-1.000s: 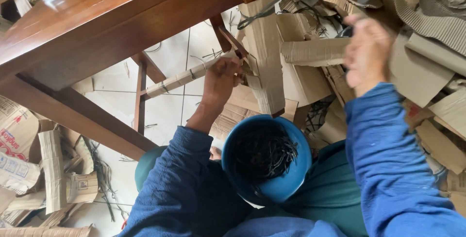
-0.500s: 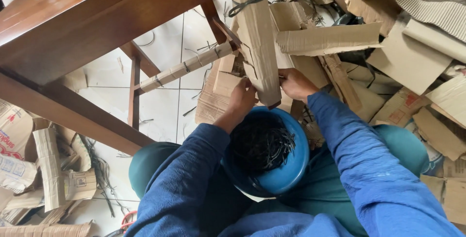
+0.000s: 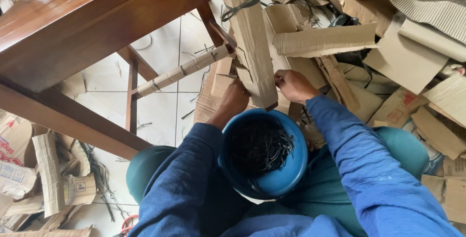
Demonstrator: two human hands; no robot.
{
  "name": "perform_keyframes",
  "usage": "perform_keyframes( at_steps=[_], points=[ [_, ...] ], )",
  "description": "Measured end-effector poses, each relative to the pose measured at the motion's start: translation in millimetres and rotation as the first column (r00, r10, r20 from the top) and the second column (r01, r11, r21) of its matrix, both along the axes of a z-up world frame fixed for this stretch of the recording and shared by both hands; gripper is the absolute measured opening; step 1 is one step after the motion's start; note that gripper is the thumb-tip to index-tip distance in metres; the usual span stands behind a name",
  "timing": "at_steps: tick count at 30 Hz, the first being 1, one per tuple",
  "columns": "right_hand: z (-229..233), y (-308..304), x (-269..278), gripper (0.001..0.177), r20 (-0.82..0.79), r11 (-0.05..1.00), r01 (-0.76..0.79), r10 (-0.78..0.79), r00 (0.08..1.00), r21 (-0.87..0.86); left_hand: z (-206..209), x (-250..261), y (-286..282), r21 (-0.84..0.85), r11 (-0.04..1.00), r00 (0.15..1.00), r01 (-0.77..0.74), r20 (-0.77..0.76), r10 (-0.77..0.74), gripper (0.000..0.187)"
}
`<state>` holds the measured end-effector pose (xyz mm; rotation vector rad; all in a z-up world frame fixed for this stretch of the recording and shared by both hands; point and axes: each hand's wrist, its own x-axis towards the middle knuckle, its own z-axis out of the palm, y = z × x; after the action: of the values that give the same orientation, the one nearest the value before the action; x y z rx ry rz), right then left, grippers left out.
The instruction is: The person wraps corrugated cardboard around the legs of a wooden chair and secures the cardboard with black plastic ties by hand.
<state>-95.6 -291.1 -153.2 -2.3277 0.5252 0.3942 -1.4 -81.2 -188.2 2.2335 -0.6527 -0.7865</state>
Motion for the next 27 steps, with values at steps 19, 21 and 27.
perform_keyframes(
  at_steps=[19,21,27],
  points=[
    [87,77,-89,0.022,0.101,0.979,0.023,-0.045,0.994,0.202,56,-95,-1,-0.192,0.742,0.481,-0.642,-0.855,0.195,0.026],
    [86,77,-89,0.026,0.142,0.973,-0.002,-0.032,0.989,0.233,55,-94,-8,-0.247,0.671,0.417,-0.699,-0.903,0.101,0.030],
    [96,58,-92,0.020,0.117,0.988,-0.132,0.142,0.983,-0.083,24,-88,-17,-0.241,0.621,0.360,-0.745,-0.930,0.071,0.022]
  ],
)
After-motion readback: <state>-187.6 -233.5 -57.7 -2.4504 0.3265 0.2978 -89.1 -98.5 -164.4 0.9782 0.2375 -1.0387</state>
